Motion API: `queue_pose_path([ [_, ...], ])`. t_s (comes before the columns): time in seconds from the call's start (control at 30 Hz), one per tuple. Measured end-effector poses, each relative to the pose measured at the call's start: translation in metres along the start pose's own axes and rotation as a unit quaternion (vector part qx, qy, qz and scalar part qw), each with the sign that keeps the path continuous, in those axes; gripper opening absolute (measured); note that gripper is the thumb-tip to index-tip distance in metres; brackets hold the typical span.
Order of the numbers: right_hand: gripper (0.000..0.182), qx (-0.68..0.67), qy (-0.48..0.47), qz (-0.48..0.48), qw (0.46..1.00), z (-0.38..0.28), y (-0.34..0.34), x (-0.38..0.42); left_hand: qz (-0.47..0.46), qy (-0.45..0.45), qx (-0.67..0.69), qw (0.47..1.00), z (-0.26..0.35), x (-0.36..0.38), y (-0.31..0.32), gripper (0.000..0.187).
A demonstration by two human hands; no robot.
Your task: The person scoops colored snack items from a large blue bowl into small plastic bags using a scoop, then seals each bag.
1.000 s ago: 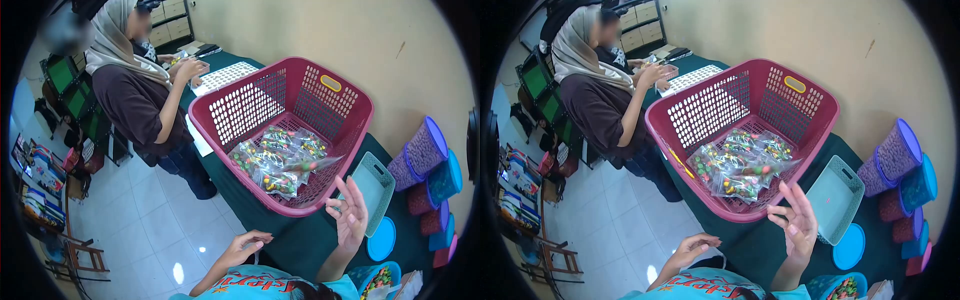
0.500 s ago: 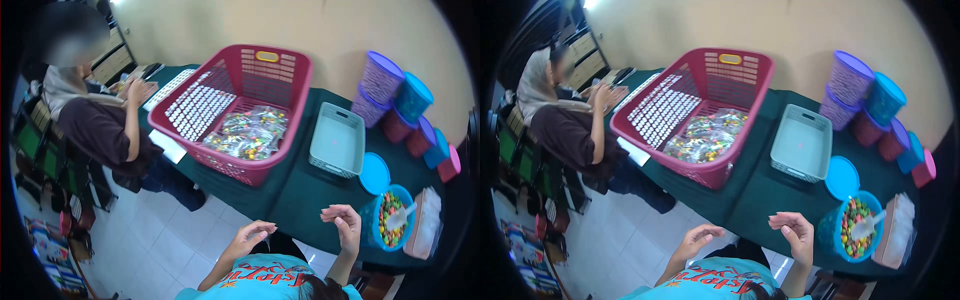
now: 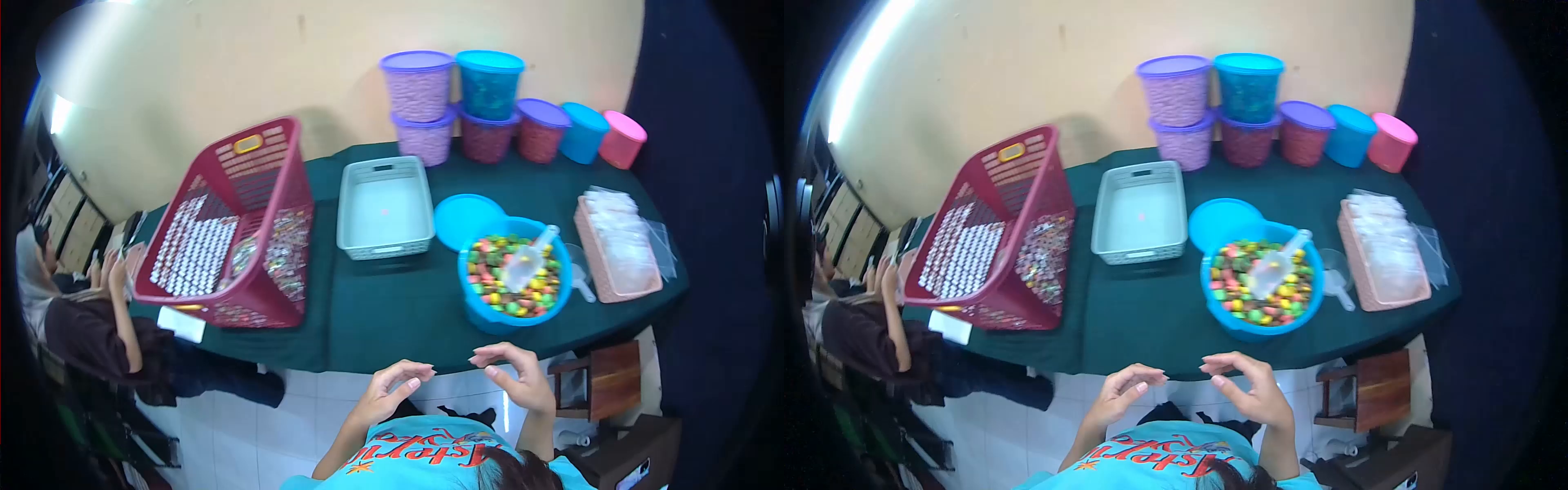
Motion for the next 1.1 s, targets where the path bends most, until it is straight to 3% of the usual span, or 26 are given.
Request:
queue_pose_path([
  [0.23, 0.026, 0.122, 0.071, 0.053, 0.989, 0.035, -0.12, 0.091, -0.131, -0.03, 0.023, 0.991, -0.048, -0.06, 0.152, 0.029],
  [0.5, 0.028, 0.121, 0.155, 0.17, 0.966, 0.056, -0.227, 0.18, -0.21, -0.089, 0.028, 0.973, -0.091, -0.119, 0.273, 0.028],
  [0.63, 0.025, 0.124, 0.162, 0.244, 0.948, 0.074, -0.268, 0.202, -0.232, -0.099, 0.035, 0.967, -0.106, -0.152, 0.306, 0.024],
  [0.83, 0.025, 0.133, 0.181, 0.286, 0.931, 0.095, -0.318, 0.196, -0.265, -0.006, -0.097, 0.959, -0.102, -0.21, 0.348, 0.027],
  [0.9, 0.016, 0.125, 0.187, 0.335, 0.915, 0.099, -0.341, 0.191, -0.283, 0.008, -0.101, 0.954, -0.109, -0.23, 0.361, 0.035],
  [0.97, 0.008, 0.202, 0.228, 0.321, 0.897, 0.11, -0.361, 0.185, -0.303, 0.0, -0.123, 0.945, -0.115, -0.248, 0.375, 0.044],
  [1.03, 0.012, 0.205, 0.211, 0.303, 0.907, 0.129, -0.376, 0.173, -0.338, 0.016, -0.157, 0.928, -0.12, -0.264, 0.39, 0.057],
  [1.1, 0.012, 0.203, 0.129, 0.431, 0.87, 0.124, -0.396, 0.164, -0.34, 0.021, -0.149, 0.929, -0.116, -0.273, 0.398, 0.062],
])
Point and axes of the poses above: each hand's wrist, its own x-axis away from the middle knuckle, its own y-axis out of the palm, z = x × y, the point moved 9 cm from there along -x, towards the middle knuckle, and after that the axes turned 5 degrees about x, right-handed, at the moved point
